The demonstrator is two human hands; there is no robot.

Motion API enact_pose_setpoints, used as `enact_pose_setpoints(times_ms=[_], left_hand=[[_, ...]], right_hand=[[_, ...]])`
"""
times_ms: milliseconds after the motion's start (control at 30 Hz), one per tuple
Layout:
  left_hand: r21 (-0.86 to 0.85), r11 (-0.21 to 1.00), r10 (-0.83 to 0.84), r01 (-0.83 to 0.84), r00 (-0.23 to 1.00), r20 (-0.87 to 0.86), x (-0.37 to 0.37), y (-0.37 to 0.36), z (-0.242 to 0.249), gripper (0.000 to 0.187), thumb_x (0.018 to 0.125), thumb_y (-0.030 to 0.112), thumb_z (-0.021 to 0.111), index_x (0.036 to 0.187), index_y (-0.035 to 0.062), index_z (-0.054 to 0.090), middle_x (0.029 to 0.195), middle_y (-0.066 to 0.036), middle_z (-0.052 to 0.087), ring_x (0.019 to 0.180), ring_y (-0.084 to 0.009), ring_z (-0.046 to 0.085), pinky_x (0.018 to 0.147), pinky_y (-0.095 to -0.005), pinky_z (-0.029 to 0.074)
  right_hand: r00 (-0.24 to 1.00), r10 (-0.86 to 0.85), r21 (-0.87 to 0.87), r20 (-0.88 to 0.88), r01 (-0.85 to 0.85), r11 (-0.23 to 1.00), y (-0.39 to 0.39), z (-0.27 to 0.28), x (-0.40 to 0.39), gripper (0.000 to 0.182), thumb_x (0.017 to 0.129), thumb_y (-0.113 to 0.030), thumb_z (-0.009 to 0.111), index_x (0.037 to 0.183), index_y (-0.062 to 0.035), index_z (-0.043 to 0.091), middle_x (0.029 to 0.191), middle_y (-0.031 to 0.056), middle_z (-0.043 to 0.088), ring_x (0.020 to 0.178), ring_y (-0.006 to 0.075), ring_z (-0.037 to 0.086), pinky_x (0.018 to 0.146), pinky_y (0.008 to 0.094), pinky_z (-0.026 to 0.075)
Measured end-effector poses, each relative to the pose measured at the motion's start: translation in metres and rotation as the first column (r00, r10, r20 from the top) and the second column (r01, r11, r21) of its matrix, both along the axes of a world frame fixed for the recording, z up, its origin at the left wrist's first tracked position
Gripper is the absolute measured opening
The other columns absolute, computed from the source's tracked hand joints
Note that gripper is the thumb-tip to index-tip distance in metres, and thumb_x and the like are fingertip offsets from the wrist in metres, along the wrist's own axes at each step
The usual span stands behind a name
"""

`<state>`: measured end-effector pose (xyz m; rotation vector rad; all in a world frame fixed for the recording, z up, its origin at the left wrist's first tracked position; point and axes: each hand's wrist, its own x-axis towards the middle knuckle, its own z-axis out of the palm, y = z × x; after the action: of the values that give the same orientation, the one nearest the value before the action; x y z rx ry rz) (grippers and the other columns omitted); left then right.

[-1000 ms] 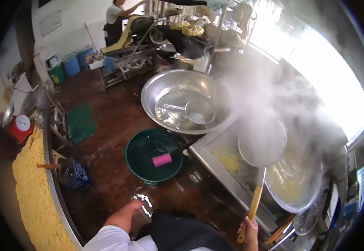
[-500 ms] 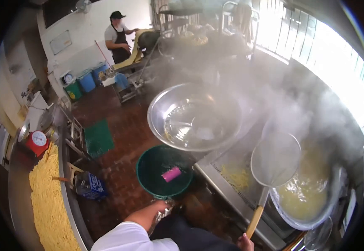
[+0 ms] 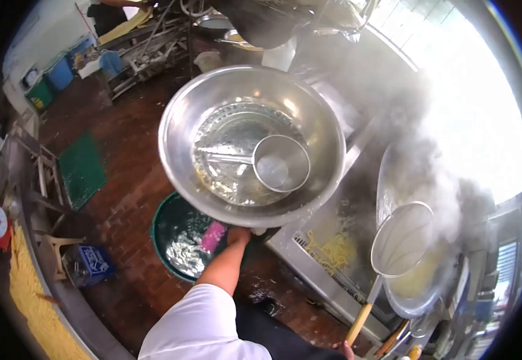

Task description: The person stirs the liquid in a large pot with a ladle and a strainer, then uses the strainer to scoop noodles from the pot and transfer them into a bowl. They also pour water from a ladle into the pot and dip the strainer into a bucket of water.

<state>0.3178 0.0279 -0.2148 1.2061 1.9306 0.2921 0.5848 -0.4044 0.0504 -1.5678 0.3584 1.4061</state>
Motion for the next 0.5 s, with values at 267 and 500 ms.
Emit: enact_pose_setpoints(times_ms=[267,500], left_hand=[[0.308,0.949,-0.063,0.073,0.997,-0.041,0.026,0.061,-0.038,0.051,0.09,0.04,0.042,0.128,0.0068,0.044,0.134,-0.019,0.042,0.127,-0.0316,0.036,0.105,-0.0417,0.029],[0.278,0.947,-0.14,0.163,0.985,-0.1,0.025,0.101,-0.036,0.049,0.089,0.038,0.044,0.125,0.0053,0.047,0.131,-0.019,0.045,0.124,-0.0321,0.039,0.103,-0.0416,0.031]], right_hand=[[0.988,-0.13,0.057,-0.084,0.135,0.989,-0.007,0.007,-0.012,0.035,0.084,-0.039,0.06,0.092,-0.0056,0.059,0.077,0.0058,0.062,0.061,0.0214,0.059,0.046,0.0306,0.045],[0.974,-0.228,-0.063,0.007,0.228,0.972,0.022,0.029,-0.04,0.027,0.085,-0.033,0.062,0.095,-0.008,0.059,0.079,0.0048,0.061,0.071,0.019,0.058,0.061,0.03,0.047]])
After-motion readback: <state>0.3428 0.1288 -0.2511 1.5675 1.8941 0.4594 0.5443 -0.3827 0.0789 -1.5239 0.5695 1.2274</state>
